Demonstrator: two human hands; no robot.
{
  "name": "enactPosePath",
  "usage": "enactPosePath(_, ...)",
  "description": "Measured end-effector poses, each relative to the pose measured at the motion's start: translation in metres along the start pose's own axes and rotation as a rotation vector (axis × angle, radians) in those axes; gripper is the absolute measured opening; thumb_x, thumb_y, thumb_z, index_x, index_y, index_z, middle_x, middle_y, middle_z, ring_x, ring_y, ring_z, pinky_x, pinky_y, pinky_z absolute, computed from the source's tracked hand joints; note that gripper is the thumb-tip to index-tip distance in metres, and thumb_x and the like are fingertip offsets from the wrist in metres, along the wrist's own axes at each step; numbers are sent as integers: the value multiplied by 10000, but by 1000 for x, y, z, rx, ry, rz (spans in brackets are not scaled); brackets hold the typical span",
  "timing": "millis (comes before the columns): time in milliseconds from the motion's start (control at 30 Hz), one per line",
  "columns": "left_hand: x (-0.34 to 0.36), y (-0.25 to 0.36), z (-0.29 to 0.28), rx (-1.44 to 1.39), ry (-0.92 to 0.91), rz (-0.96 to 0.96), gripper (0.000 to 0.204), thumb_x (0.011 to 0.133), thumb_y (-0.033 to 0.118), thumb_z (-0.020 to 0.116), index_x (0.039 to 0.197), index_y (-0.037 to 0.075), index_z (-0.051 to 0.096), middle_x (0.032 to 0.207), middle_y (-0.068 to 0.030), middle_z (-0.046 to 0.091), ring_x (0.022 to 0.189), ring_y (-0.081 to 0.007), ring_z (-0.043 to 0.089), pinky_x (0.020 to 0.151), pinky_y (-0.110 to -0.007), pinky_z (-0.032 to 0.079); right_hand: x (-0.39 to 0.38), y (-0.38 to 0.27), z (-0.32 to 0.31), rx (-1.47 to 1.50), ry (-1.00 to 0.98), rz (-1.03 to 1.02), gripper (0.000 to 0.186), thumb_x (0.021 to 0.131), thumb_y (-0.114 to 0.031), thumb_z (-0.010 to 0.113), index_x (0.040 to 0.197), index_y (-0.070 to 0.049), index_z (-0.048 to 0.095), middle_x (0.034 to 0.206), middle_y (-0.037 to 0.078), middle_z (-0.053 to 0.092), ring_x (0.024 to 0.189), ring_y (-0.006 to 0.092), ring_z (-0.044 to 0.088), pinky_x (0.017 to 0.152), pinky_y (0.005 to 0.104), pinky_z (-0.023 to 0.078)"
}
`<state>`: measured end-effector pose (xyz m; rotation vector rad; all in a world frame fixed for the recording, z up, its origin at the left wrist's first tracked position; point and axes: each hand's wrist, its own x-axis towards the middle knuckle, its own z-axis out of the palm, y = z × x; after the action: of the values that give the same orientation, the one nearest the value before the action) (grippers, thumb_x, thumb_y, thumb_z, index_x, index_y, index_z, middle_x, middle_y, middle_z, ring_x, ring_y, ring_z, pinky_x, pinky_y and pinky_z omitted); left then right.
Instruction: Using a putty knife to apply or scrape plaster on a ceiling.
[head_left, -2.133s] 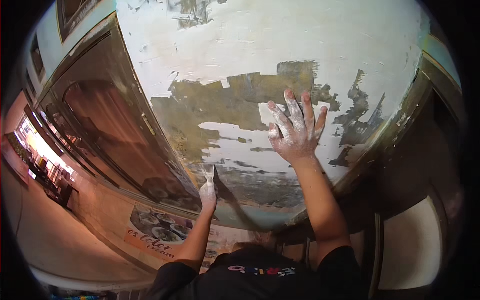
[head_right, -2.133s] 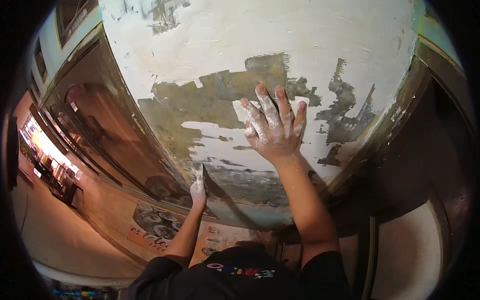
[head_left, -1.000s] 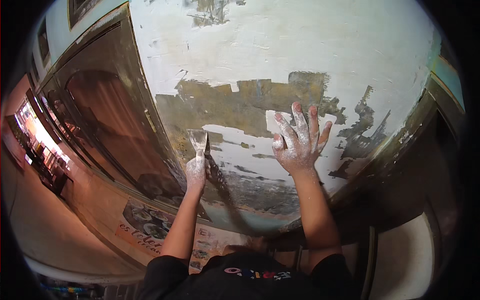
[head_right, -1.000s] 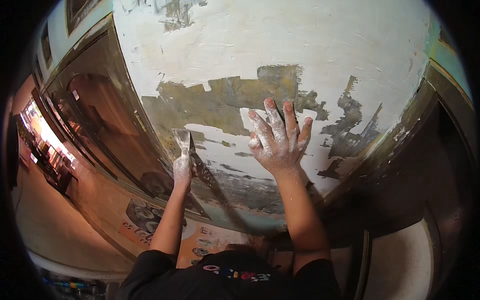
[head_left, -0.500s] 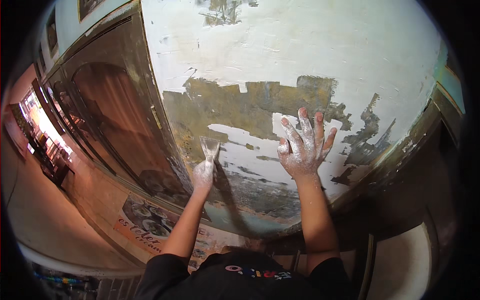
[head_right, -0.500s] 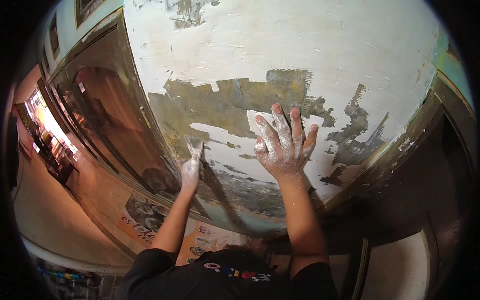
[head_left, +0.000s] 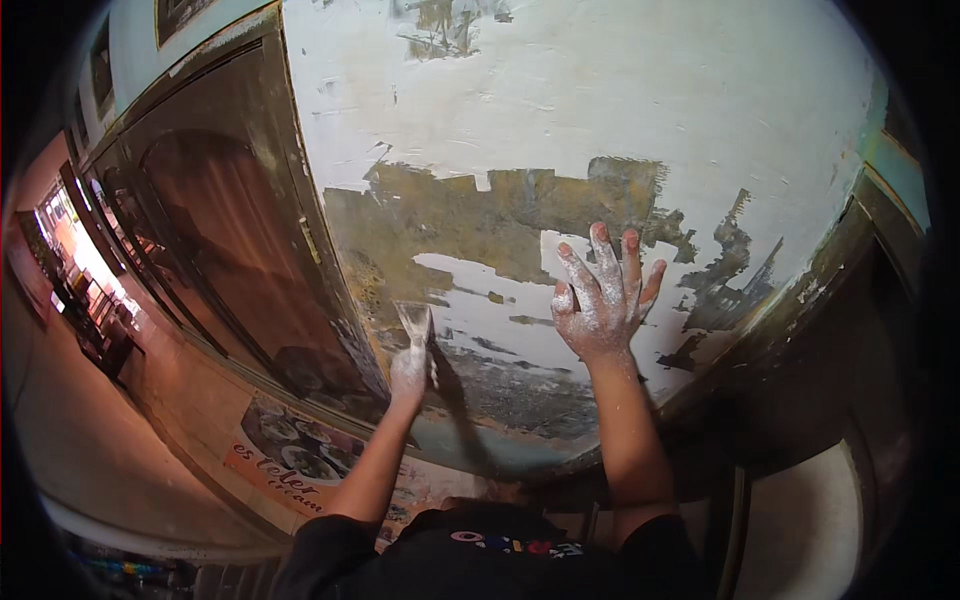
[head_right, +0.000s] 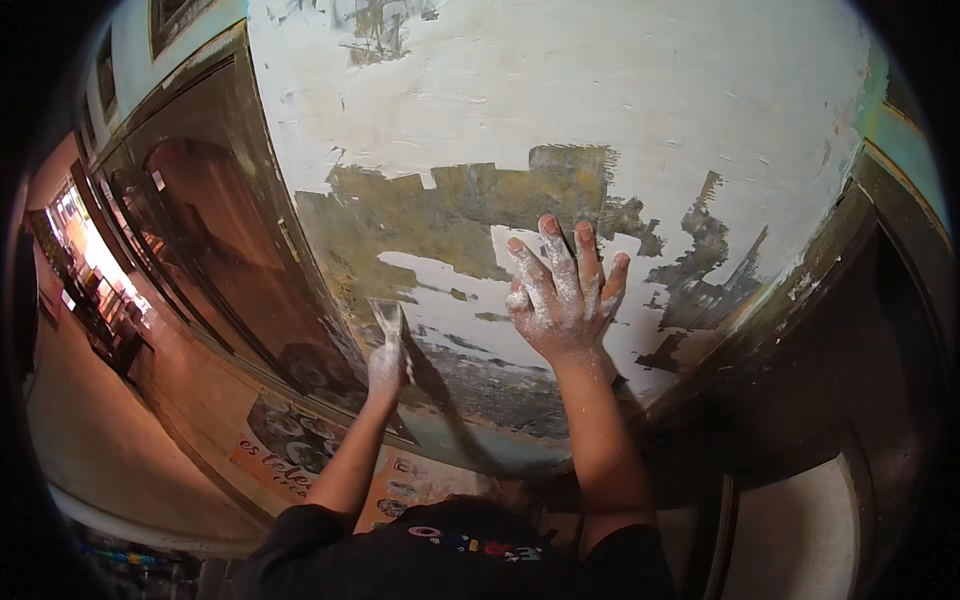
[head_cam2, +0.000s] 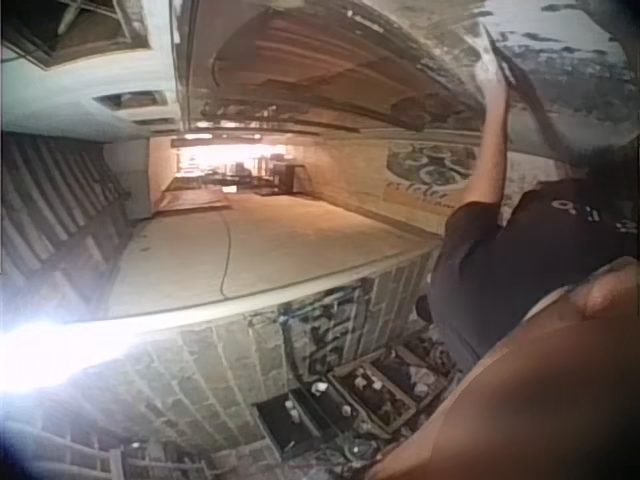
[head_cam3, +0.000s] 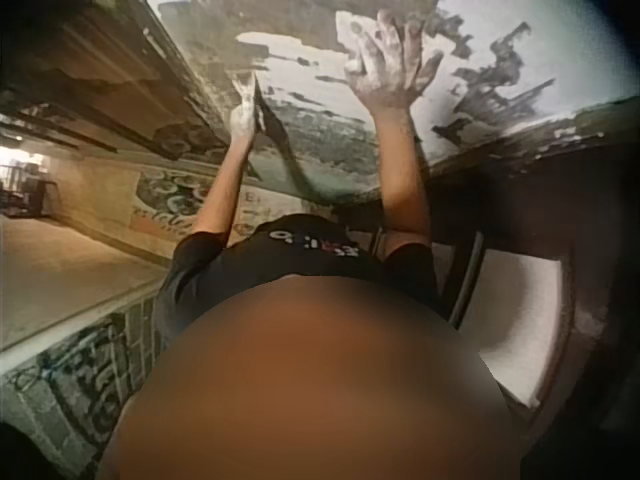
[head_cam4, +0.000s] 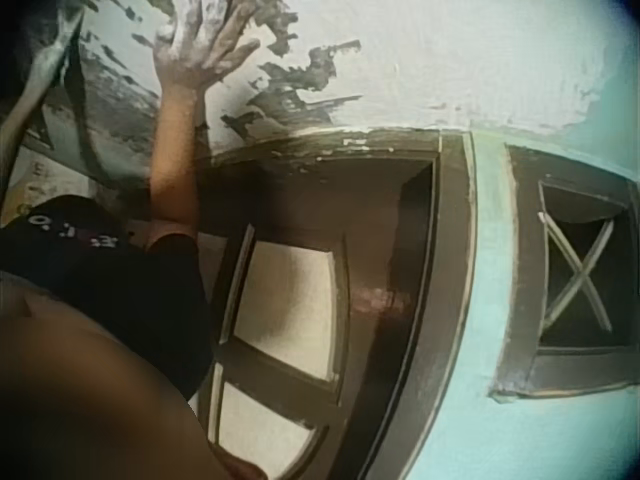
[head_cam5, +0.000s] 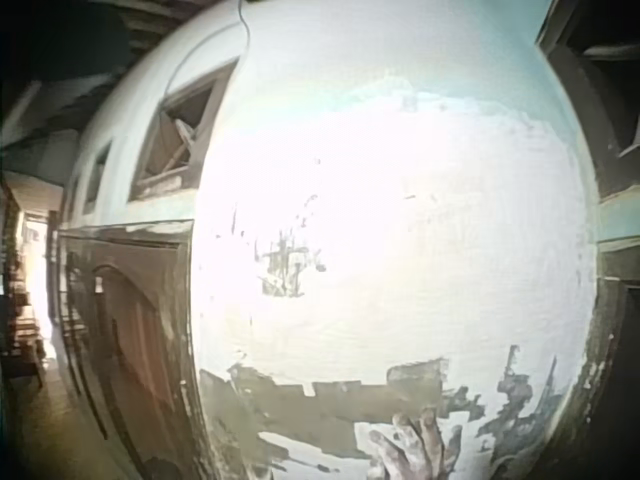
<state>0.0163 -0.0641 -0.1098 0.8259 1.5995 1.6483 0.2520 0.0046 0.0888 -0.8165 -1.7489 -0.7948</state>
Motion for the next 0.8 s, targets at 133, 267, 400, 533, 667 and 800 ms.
enactPosePath(133, -17, -4, 6, -24, 19, -98, 537, 923, 472, 458, 653, 15, 540, 538, -59, 511, 448, -172, 495, 453, -325, 389, -3, 2, 6, -14, 0, -11, 340, 744, -253, 553, 1063, -294, 664, 1314, -25, 517, 1315, 235, 347, 1108, 516, 61)
enactPosePath(267, 12, 54, -12, 10, 20, 102, 532, 902, 522, 474, 642, 61, 533, 503, -26, 473, 412, -131, 454, 409, -286, 352, -4, 3, 4, -24, -2, -8, 340, 741, -252, 559, 1064, -288, 661, 1318, -18, 513, 1316, 244, 344, 1107, 520, 62)
enactPosePath(400, 24, -19, -25, 130, 77, 227, 541, 903, 532, 466, 643, 62, 529, 506, -21, 470, 423, -134, 456, 411, -287, 351, 1, -7, 5, -11, -4, 3, 342, 738, -257, 569, 1067, -288, 656, 1328, -12, 503, 1316, 248, 343, 1107, 521, 60)
enactPosePath(533, -15, -16, 4, -83, 1, -162, 566, 914, 518, 448, 646, 28, 544, 504, -40, 469, 435, -159, 472, 426, -313, 373, -6, 0, 7, -43, -7, -10, 353, 739, -264, 569, 1082, -289, 649, 1332, -10, 500, 1317, 245, 338, 1106, 520, 60)
enactPosePath(667, 24, 61, -21, 40, 42, 195, 553, 916, 500, 463, 621, 37, 530, 512, -35, 477, 432, -147, 459, 431, -309, 372, -6, -3, 7, -30, -14, 2, 338, 735, -247, 579, 1061, -288, 656, 1331, -11, 500, 1311, 251, 342, 1104, 525, 60)
enactPosePath(800, 24, 88, -17, -114, 21, 119, 562, 898, 542, 462, 600, 67, 498, 485, -21, 453, 399, -136, 450, 389, -288, 334, -4, -1, 3, -33, -37, 3, 353, 697, -197, 630, 1045, -243, 662, 1334, 55, 490, 1330, 304, 299, 1089, 571, 80)
